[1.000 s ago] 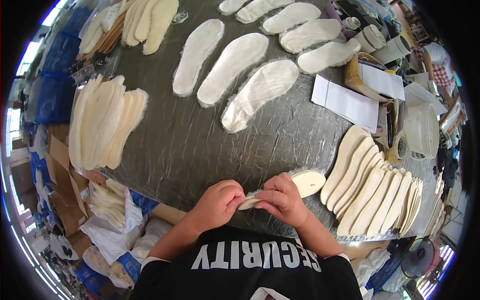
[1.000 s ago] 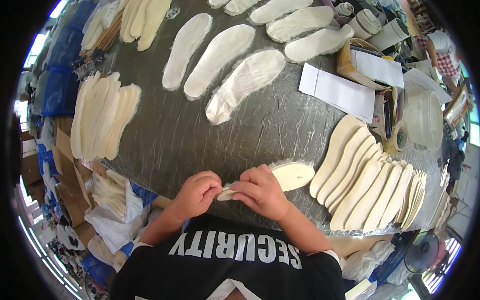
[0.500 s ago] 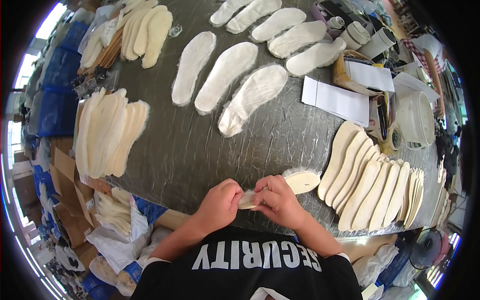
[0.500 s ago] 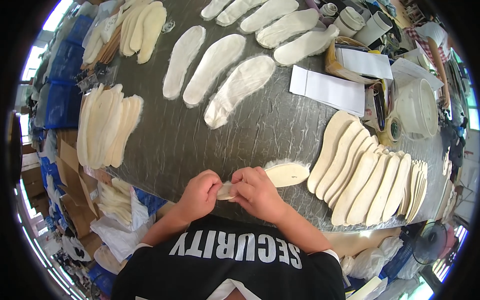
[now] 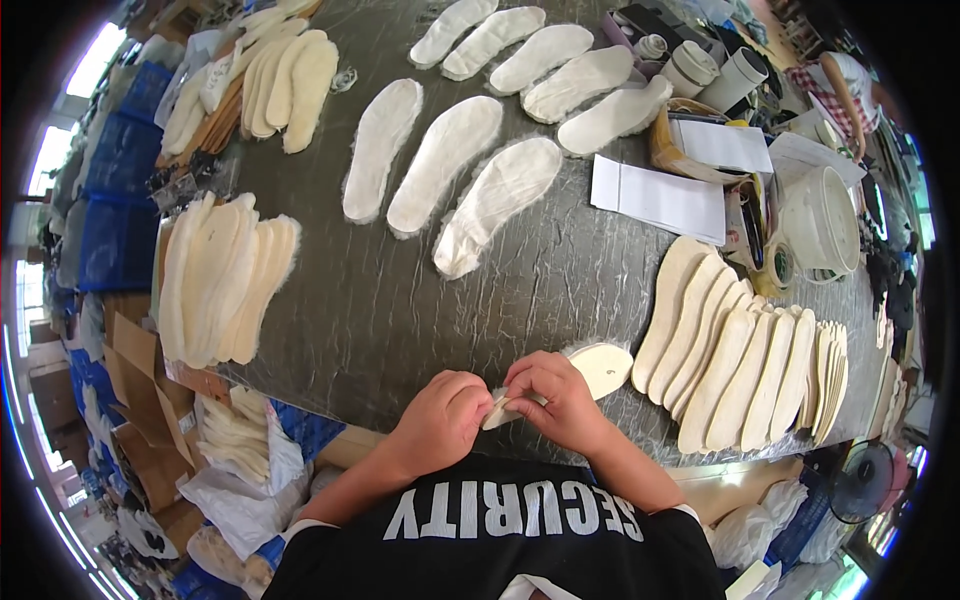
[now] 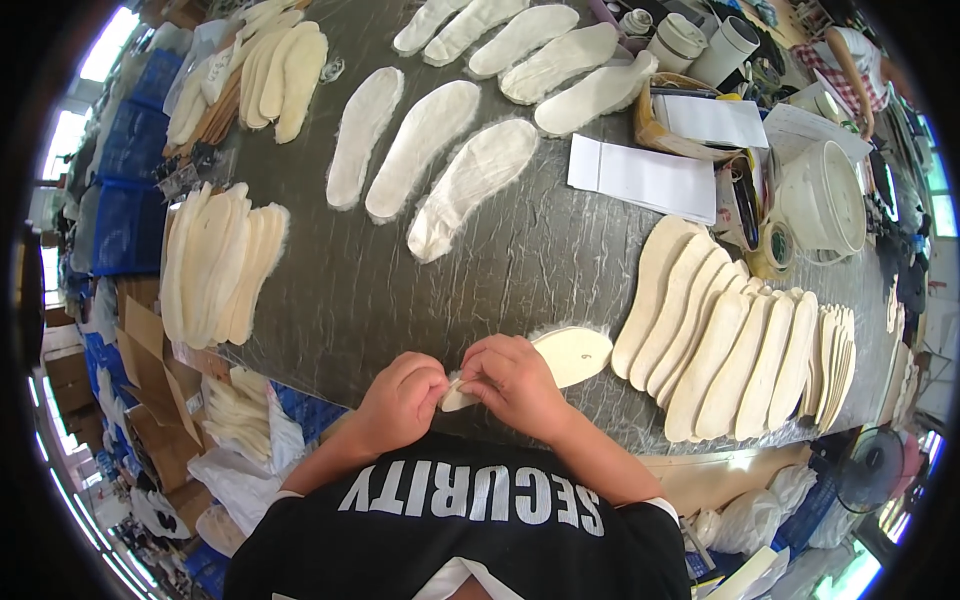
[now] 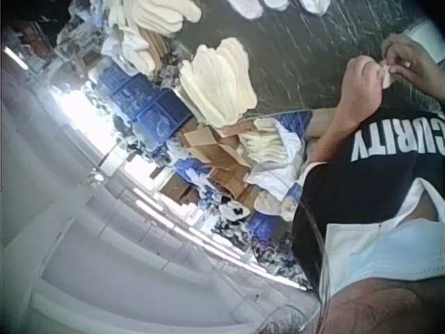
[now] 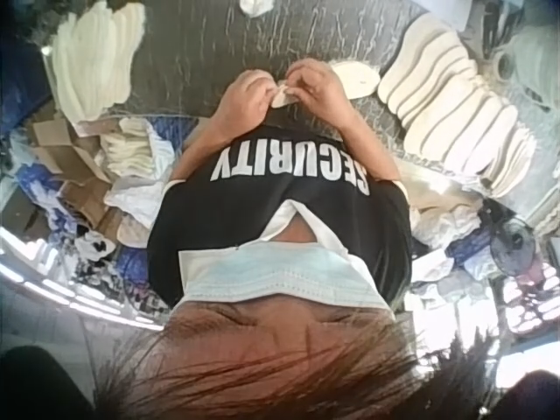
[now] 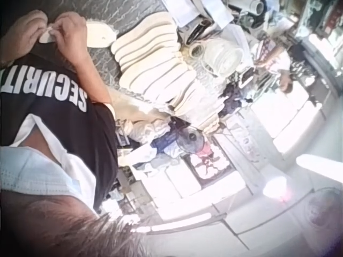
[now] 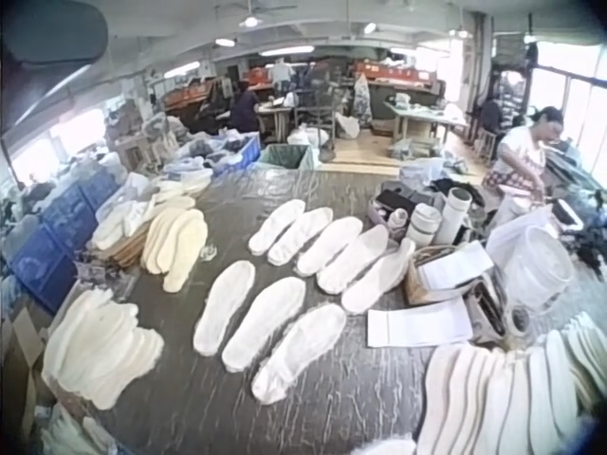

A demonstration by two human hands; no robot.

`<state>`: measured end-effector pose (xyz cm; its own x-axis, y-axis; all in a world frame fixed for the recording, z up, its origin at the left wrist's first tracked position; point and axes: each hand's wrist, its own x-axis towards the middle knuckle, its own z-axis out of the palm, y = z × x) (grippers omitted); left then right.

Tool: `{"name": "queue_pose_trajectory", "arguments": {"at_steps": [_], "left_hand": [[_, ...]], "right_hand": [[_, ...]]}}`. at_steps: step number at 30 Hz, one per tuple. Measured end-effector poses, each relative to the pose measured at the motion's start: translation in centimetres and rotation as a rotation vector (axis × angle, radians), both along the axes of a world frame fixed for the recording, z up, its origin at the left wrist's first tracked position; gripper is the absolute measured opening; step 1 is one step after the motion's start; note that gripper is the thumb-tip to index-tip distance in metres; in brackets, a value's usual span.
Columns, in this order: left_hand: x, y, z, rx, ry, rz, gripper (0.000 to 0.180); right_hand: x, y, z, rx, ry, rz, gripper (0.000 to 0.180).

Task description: Matching and aligning pairs of shoe insoles and linings on a factory work table.

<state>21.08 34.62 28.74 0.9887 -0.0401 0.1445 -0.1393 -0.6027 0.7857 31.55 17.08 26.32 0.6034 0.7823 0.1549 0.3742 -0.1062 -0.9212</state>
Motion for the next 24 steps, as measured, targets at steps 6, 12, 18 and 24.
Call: {"name": "queue_pose_trajectory", "arguments": {"at_steps": [6,12,18,24], "left_hand": [[-0.6,0.4,0.0,-0.054,0.094,-0.031,0.008],[-0.4,1.2,0.7,-0.385,0.137,0.041,0.009],[1.9,1.7,2.4,-0.218,-0.15,0.046,0.015],[5.1,1.5,3.9,-0.146,-0.255,-0.124,0.024]], "right_hand": [[-0.3,0.2,0.6,-0.038,-0.028,0.022,0.022],[0.5,-0.1,0.4,-0.036,0.154,0.077,0.013],[3.1,-0.6,-0.6,0.068,0.997,0.149,0.014],[1.6,0.3,-1.6,0.275,1.584,0.228,0.022]]}}
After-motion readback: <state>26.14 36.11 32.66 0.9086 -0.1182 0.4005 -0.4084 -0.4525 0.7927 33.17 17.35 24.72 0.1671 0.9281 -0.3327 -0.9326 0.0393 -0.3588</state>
